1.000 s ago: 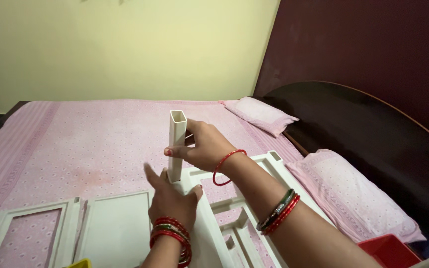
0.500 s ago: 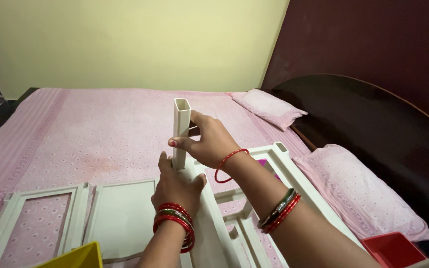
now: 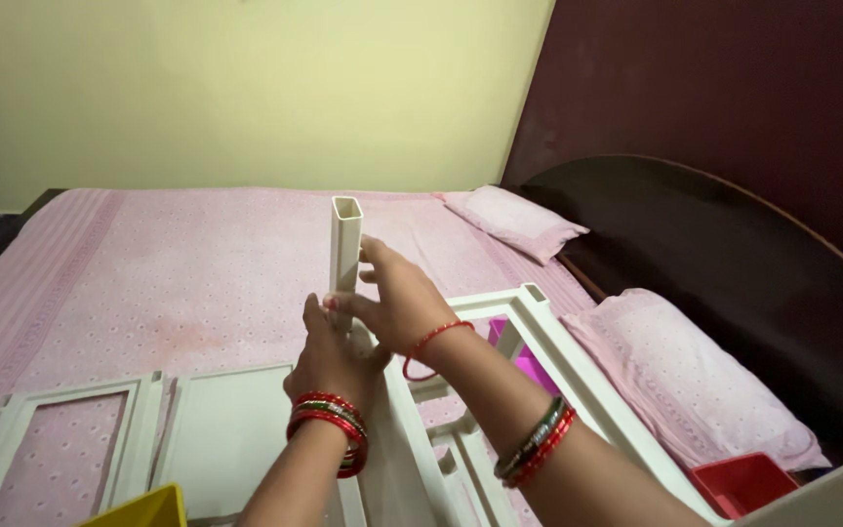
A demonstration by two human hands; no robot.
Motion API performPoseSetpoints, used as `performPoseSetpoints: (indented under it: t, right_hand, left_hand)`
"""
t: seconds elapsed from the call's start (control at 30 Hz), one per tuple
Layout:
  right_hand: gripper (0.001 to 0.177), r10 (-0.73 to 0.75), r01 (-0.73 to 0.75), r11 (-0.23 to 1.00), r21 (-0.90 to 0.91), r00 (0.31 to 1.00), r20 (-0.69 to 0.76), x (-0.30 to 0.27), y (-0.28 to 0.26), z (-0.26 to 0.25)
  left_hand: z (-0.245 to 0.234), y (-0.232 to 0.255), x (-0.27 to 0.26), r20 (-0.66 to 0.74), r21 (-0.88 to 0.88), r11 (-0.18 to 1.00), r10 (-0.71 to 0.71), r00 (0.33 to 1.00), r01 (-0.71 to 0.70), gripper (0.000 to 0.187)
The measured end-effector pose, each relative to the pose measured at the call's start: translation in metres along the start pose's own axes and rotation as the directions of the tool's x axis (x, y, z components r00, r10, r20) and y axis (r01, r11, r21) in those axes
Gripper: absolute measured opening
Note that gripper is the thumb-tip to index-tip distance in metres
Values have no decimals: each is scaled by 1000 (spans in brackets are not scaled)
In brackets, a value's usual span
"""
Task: The person assembles a white plastic storage rack by hand, inserting vertical support pieces into the frame and then attaching a top frame piece. The assembly is performed on a bed with several colored plastic bins nearby.
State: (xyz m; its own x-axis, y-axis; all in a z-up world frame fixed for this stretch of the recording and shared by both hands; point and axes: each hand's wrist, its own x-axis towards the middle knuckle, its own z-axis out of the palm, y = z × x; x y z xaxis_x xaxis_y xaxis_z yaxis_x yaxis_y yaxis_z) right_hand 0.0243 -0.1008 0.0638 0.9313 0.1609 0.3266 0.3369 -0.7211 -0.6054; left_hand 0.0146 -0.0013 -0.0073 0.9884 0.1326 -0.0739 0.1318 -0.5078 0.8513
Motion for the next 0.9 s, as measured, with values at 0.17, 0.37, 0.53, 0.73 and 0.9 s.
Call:
performPoseSetpoints:
  t: [0.17, 0.37, 0.53, 0.73, 0.9]
  right_hand:
    - [91, 7, -5, 996, -87, 1000, 24, -28, -9, -17]
    - [76, -164, 166, 981, -100, 986, 22, -56, -30, -41]
    - [67, -221, 223, 971, -83, 975, 33, -71, -54, -56]
    - [65, -330, 334, 940, -66, 942, 59, -84, -83, -68]
    - [65, -416, 422, 900, -110, 906, 78, -98, -115, -72]
  left_hand:
    - [-4, 2, -4, -68, 61, 997, 51, 996, -47, 125]
    - [-22, 20, -25, -200, 80, 988, 148, 969, -135, 123]
    - [-48, 40, -53, -264, 65, 983, 184, 947, -173, 115]
    - [-79, 52, -84, -327, 93, 979, 201, 923, -180, 108]
    - [-107, 49, -109, -406, 177, 964, 255, 878, -198, 113]
